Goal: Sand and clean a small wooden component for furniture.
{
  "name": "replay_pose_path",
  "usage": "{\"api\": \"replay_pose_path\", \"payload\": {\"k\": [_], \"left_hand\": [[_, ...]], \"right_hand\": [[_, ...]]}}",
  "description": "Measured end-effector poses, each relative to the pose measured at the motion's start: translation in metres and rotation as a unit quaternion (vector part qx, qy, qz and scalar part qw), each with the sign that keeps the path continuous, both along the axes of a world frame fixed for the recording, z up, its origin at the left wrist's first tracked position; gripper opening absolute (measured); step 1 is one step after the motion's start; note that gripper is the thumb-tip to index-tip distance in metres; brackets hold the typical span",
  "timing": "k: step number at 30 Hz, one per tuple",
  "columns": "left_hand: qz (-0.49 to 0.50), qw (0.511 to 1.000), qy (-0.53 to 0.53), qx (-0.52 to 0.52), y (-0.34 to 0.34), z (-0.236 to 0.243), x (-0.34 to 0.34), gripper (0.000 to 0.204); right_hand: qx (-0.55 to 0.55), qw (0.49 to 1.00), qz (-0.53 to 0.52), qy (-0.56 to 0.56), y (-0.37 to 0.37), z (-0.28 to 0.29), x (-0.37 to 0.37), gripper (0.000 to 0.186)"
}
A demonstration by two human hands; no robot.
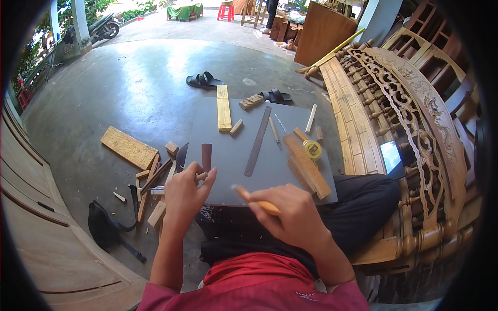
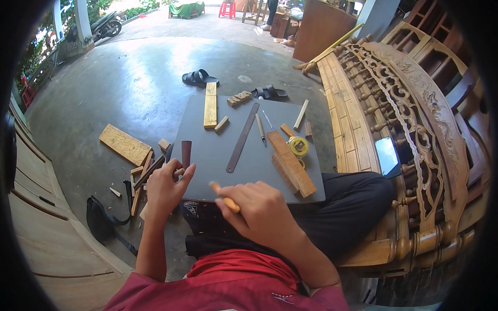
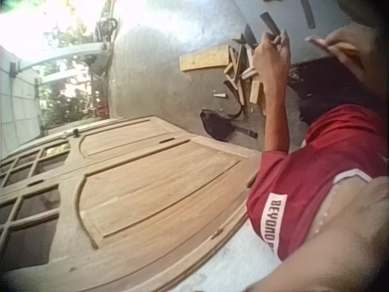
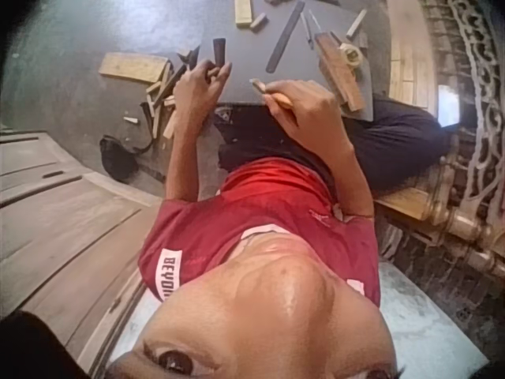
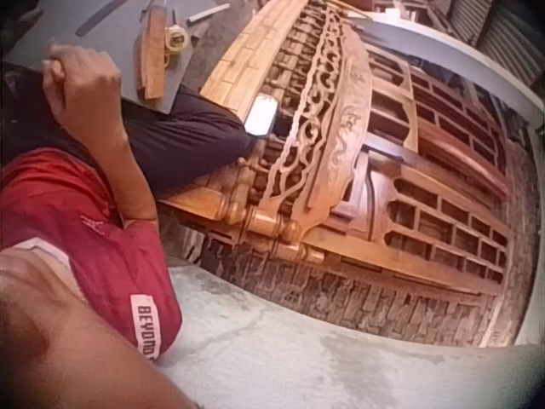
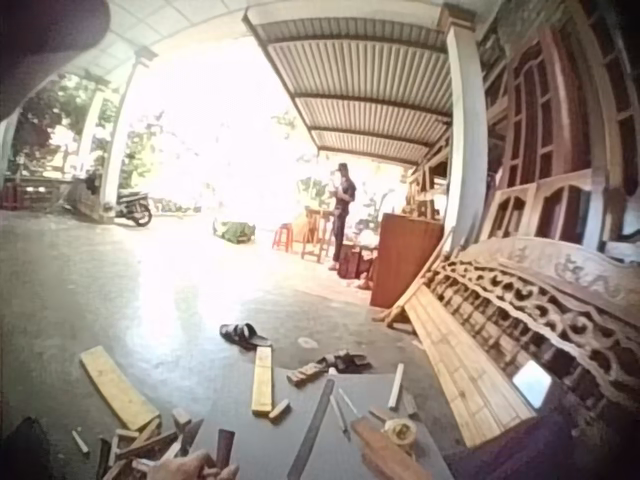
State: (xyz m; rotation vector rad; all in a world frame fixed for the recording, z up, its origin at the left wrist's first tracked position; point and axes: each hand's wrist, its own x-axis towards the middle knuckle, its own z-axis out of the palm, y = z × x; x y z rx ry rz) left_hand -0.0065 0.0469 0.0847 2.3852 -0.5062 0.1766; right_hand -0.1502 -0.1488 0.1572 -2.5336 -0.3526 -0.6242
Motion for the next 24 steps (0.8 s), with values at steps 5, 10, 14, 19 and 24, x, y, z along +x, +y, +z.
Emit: {"api": "replay_pose_path", "payload": {"k": [5, 10, 14, 19, 24], "left_hand": [[-0.013, 1.0, 0.004, 0.012, -0.013, -0.003, 0.002, 0.048], [-0.052, 0.998, -0.029, -0.025, -0.032, -0.009, 0.004, 0.053], [-0.075, 0.997, 0.003, -0.02, -0.033, -0.01, 0.0, 0.048], [-0.076, 0.997, 0.005, -0.026, -0.027, -0.021, -0.001, 0.041], [-0.068, 0.997, 0.007, -0.023, -0.018, -0.024, -0.004, 0.035]], "right_hand": [[-0.003, 0.999, -0.005, 0.048, 0.005, -0.025, -0.008, 0.014], [0.124, 0.988, 0.066, 0.065, -0.007, -0.016, -0.009, 0.015], [0.078, 0.995, -0.057, 0.001, -0.016, -0.019, -0.01, 0.016], [0.116, 0.99, -0.082, 0.012, -0.022, -0.021, -0.015, 0.018], [0.262, 0.958, -0.085, 0.079, -0.023, -0.022, -0.02, 0.015]]}}
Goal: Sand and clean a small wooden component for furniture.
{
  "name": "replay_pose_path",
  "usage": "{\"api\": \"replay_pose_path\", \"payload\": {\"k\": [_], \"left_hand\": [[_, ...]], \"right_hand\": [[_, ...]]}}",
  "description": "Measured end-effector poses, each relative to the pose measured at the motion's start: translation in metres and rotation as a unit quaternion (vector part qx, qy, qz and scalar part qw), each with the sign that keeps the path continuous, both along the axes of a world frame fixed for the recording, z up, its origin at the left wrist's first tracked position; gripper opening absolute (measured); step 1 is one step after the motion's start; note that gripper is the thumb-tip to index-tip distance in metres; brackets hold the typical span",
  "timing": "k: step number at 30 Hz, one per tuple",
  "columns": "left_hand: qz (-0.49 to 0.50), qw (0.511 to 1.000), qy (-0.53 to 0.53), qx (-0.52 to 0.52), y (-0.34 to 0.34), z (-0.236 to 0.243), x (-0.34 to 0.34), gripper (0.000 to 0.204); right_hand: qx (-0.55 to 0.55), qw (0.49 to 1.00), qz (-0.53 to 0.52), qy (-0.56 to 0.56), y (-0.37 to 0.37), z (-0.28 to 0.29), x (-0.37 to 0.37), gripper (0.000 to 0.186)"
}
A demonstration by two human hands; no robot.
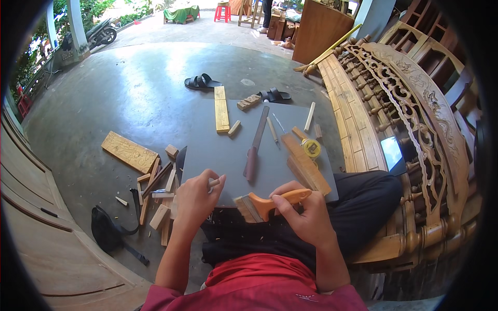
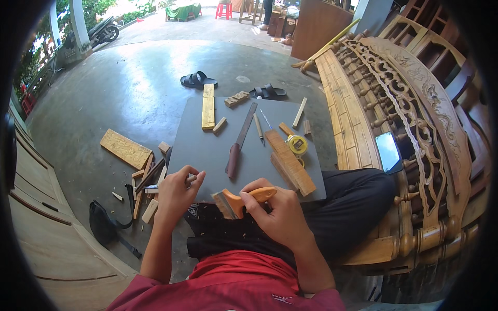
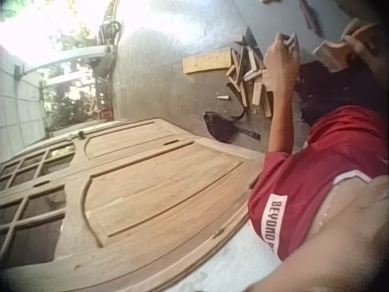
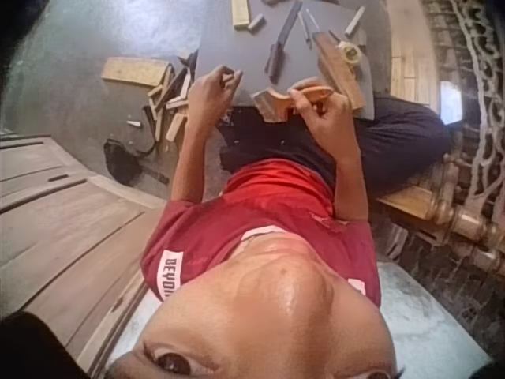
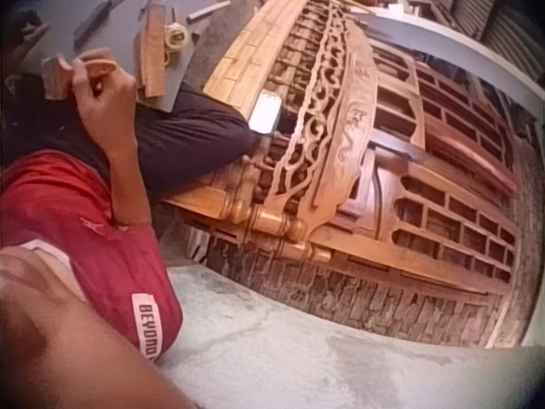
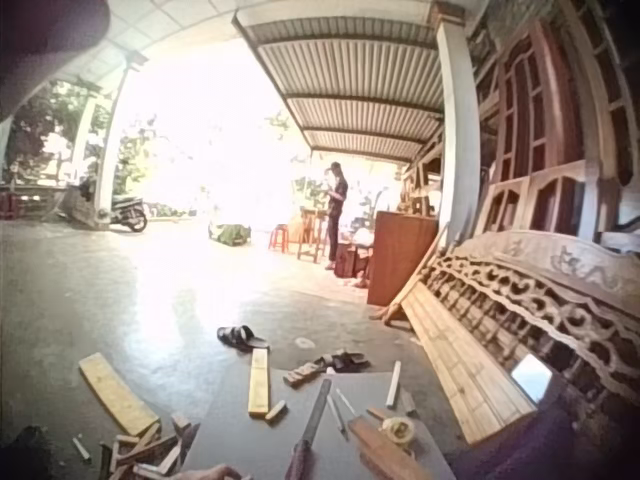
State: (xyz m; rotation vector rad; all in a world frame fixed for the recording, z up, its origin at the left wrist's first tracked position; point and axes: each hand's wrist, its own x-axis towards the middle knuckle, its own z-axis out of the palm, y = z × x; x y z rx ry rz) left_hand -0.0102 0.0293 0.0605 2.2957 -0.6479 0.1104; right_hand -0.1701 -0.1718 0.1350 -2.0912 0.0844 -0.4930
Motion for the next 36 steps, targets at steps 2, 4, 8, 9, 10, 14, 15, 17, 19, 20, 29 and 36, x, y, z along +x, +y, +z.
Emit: {"api": "replay_pose_path", "payload": {"k": [2, 4, 8, 9, 10, 14, 15, 17, 19, 20, 29, 36], "left_hand": [[-0.001, 1.0, 0.006, 0.005, 0.002, 0.001, -0.002, 0.034], [-0.002, 1.0, 0.013, 0.009, 0.003, 0.003, -0.005, 0.034], [-0.001, 1.0, -0.003, 0.015, 0.004, -0.004, -0.005, 0.028], [0.0, 1.0, -0.019, 0.006, 0.005, -0.007, -0.005, 0.026], [0.001, 1.0, -0.02, 0.005, 0.005, -0.007, -0.006, 0.026], [-0.038, 0.996, 0.022, -0.072, 0.006, 0.008, -0.013, 0.031], [-0.072, 0.989, 0.089, -0.099, 0.008, 0.018, -0.017, 0.042], [-0.104, 0.971, 0.151, -0.152, 0.01, 0.038, -0.024, 0.055], [-0.137, 0.946, 0.212, -0.205, 0.009, 0.038, -0.022, 0.069], [-0.206, 0.913, 0.23, -0.266, 0.007, 0.028, -0.015, 0.077], [-0.301, 0.551, 0.543, -0.557, -0.004, 0.019, -0.032, 0.094], [-0.253, 0.543, 0.554, -0.578, -0.014, 0.018, -0.03, 0.096]], "right_hand": [[-0.012, 1.0, -0.018, 0.009, -0.004, 0.005, -0.003, 0.016], [-0.026, 0.999, -0.037, 0.019, -0.011, 0.008, -0.007, 0.016], [-0.034, 0.991, -0.13, -0.004, -0.025, 0.015, -0.015, 0.018], [-0.036, 0.987, -0.154, -0.019, -0.027, 0.016, -0.016, 0.018], [-0.057, 0.984, -0.168, -0.023, -0.031, 0.015, -0.018, 0.019], [-0.067, 0.983, -0.168, -0.032, -0.033, 0.015, -0.022, 0.018], [-0.011, 0.988, -0.155, -0.026, -0.03, 0.018, -0.024, 0.018], [0.045, 0.989, -0.137, -0.018, -0.024, 0.02, -0.024, 0.017], [0.14, 0.987, -0.07, -0.034, -0.019, 0.017, -0.026, 0.017], [0.14, 0.987, -0.071, -0.035, -0.016, 0.015, -0.026, 0.017], [-0.21, 0.962, -0.021, -0.173, -0.011, 0.003, -0.016, 0.016], [0.072, 0.988, -0.04, -0.129, 0.006, 0.012, -0.031, 0.016]]}}
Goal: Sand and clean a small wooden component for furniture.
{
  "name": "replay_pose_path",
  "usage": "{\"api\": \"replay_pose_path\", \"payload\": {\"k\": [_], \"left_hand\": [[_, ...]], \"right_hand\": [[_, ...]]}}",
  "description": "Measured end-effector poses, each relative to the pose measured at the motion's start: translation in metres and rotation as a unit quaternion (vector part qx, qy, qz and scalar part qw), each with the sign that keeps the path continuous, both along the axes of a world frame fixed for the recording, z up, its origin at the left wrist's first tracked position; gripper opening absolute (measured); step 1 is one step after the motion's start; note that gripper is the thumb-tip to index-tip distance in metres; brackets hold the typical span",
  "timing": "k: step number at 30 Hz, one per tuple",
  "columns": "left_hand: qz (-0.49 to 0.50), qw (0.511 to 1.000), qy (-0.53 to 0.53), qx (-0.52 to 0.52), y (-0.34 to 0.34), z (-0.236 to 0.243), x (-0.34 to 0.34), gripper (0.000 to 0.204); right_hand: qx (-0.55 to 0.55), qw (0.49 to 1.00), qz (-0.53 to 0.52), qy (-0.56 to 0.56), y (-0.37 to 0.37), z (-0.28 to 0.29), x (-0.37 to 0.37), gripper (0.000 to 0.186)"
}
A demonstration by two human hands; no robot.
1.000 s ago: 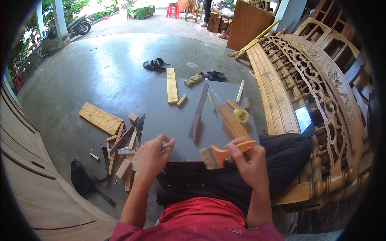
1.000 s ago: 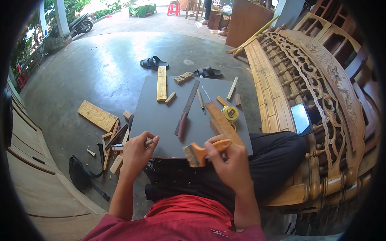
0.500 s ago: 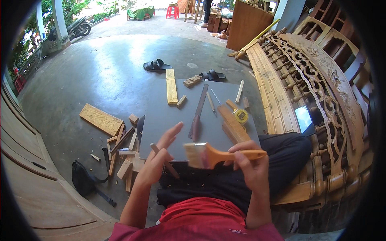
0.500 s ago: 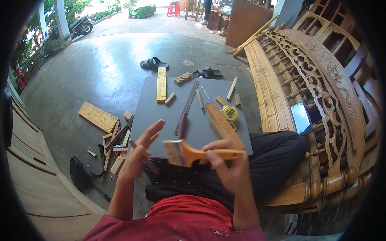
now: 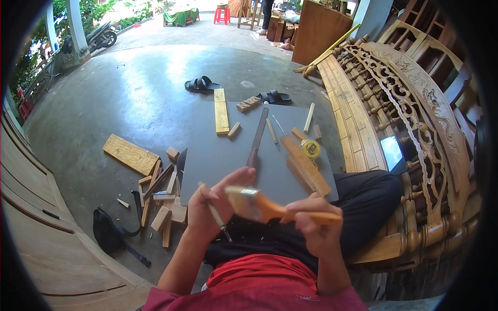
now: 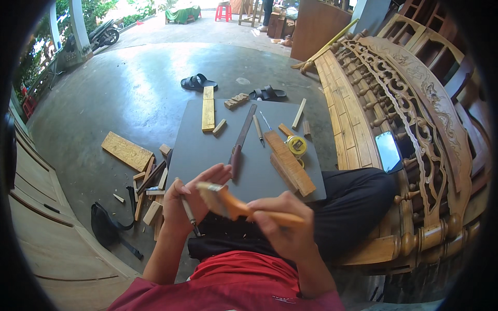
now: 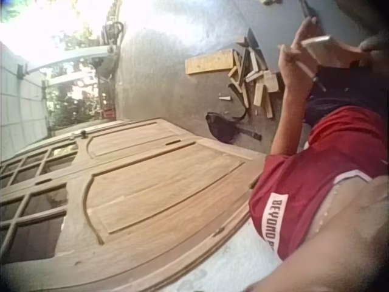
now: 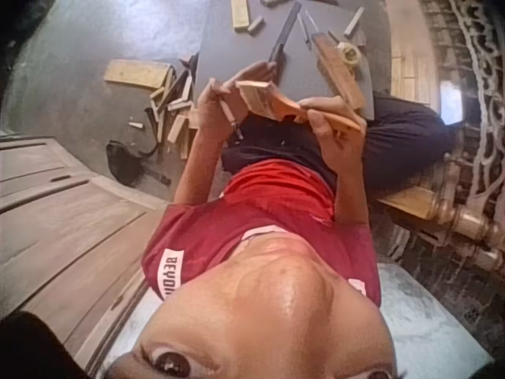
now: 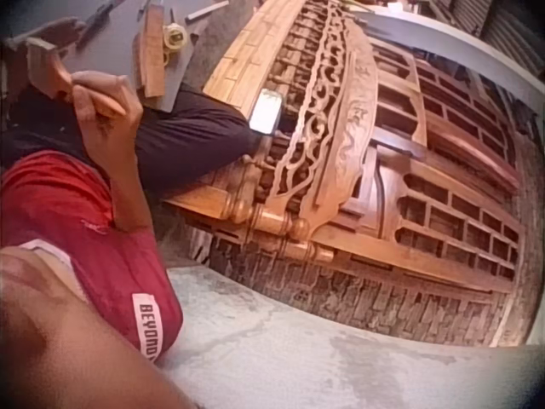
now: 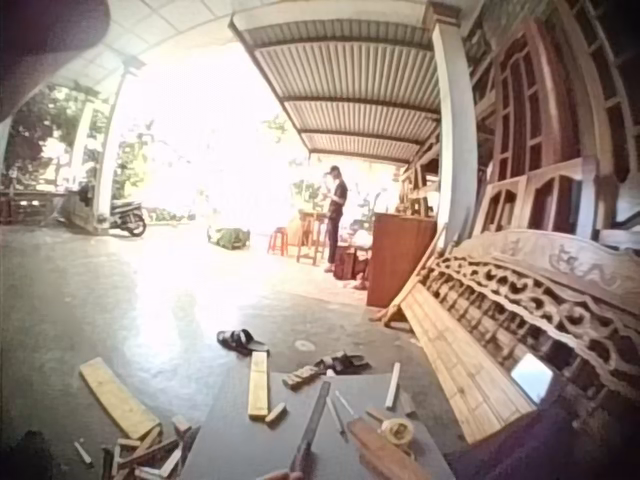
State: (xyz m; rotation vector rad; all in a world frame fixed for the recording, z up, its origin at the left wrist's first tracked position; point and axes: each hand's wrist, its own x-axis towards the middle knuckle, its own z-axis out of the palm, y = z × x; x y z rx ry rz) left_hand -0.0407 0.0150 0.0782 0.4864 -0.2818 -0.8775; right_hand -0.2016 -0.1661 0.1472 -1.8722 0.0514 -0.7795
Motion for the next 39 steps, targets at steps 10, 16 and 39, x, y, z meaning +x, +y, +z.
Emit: {"api": "replay_pose_path", "payload": {"k": [10, 16, 39], "left_hand": [[-0.042, 0.999, 0.002, -0.008, 0.003, 0.005, -0.001, 0.09], [-0.013, 0.999, -0.046, 0.015, -0.001, 0.002, -0.001, 0.081], [0.107, 0.896, -0.323, 0.286, 0.0, 0.016, -0.026, 0.038]], "right_hand": [[-0.219, 0.973, -0.061, -0.044, 0.0, 0.009, 0.002, 0.015], [-0.33, 0.932, -0.11, -0.105, -0.019, 0.0, 0.011, 0.029], [-0.29, 0.943, 0.162, 0.028, 0.044, -0.037, 0.018, 0.018]]}}
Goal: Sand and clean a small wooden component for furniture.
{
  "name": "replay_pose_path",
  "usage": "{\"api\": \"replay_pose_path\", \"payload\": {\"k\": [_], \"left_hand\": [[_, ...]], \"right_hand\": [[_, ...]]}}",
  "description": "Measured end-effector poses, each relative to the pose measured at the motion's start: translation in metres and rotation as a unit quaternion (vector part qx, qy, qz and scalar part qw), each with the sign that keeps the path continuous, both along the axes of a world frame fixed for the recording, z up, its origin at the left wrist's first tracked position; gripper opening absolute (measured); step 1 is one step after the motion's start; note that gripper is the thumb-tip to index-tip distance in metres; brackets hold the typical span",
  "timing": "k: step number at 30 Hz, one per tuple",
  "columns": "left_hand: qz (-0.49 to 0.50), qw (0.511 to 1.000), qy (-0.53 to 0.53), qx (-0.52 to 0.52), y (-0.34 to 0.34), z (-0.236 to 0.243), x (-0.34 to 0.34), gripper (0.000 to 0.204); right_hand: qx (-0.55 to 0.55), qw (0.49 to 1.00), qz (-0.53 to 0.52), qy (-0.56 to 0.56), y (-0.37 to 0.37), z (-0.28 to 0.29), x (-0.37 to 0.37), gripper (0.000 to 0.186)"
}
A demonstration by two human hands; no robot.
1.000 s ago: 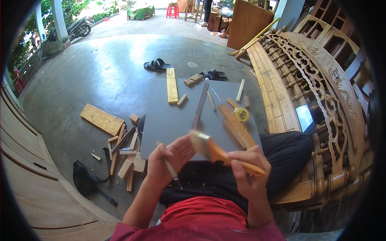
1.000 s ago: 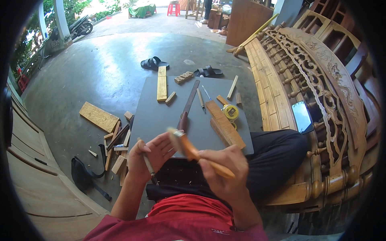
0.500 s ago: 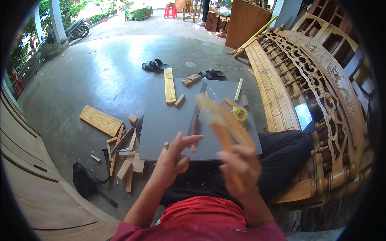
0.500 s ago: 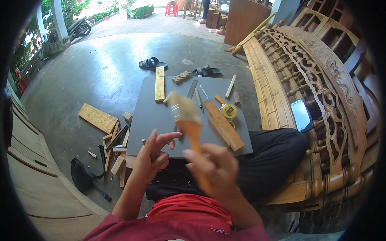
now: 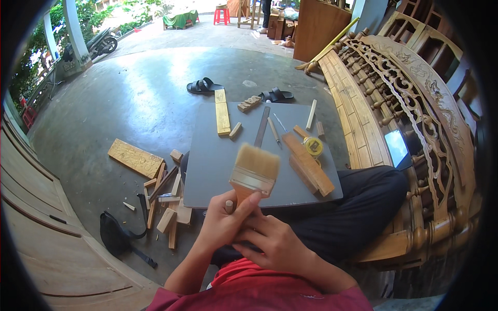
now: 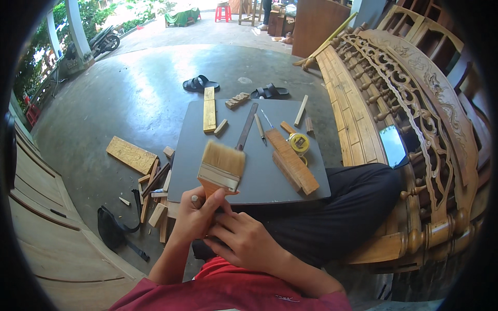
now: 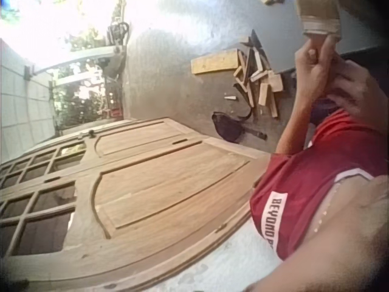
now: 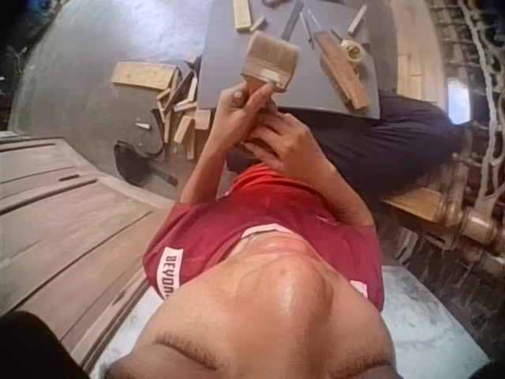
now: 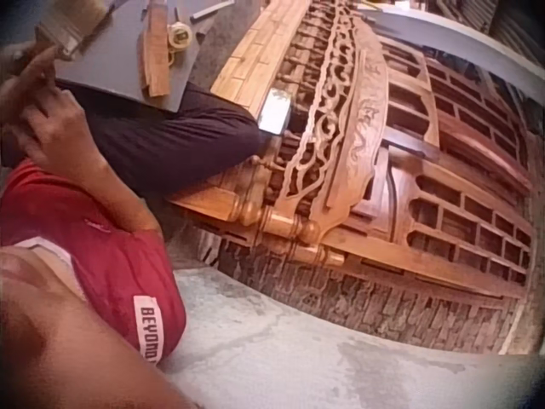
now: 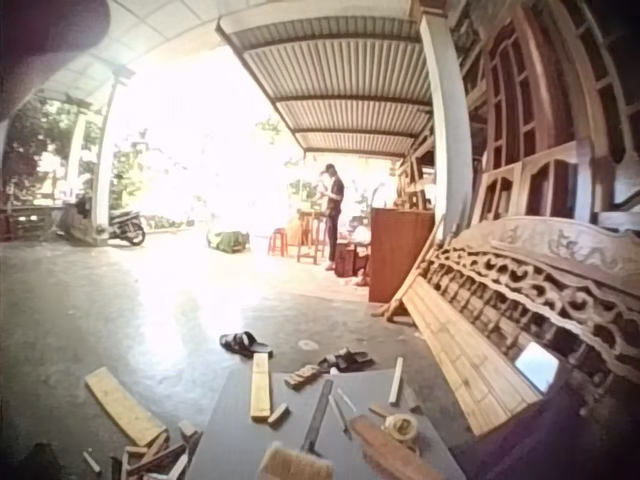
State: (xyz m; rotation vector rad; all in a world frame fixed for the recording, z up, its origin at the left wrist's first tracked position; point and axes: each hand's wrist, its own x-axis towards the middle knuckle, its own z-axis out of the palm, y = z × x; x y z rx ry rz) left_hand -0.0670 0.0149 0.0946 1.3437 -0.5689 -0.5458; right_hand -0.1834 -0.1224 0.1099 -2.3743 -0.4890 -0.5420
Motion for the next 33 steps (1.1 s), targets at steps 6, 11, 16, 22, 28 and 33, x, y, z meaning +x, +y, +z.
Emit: {"api": "replay_pose_path", "payload": {"k": [6, 11, 16, 22, 28, 33], "left_hand": [[0.107, 0.886, -0.434, 0.124, -0.003, -0.01, 0.004, 0.011], [-0.077, 0.857, -0.494, 0.126, -0.016, -0.008, -0.037, 0.032], [0.02, 0.87, -0.465, 0.164, -0.011, 0.001, -0.024, 0.031], [0.242, 0.855, -0.387, 0.246, 0.01, 0.008, 0.012, 0.023], [0.101, 0.851, -0.486, 0.171, 0.002, 0.002, 0.001, 0.026], [-0.082, 0.853, -0.498, 0.137, -0.007, -0.007, -0.029, 0.048]], "right_hand": [[0.151, 0.979, -0.08, -0.109, -0.051, 0.027, -0.003, 0.017], [0.373, 0.918, -0.132, -0.039, -0.054, 0.058, 0.024, 0.035], [0.346, 0.917, -0.122, 0.159, -0.048, 0.048, 0.012, 0.037], [0.187, 0.981, -0.011, 0.043, -0.039, 0.037, -0.004, 0.04], [0.156, 0.984, -0.068, -0.047, -0.032, 0.03, 0.006, 0.056], [0.268, 0.955, -0.123, -0.041, -0.062, 0.038, 0.024, 0.058]]}}
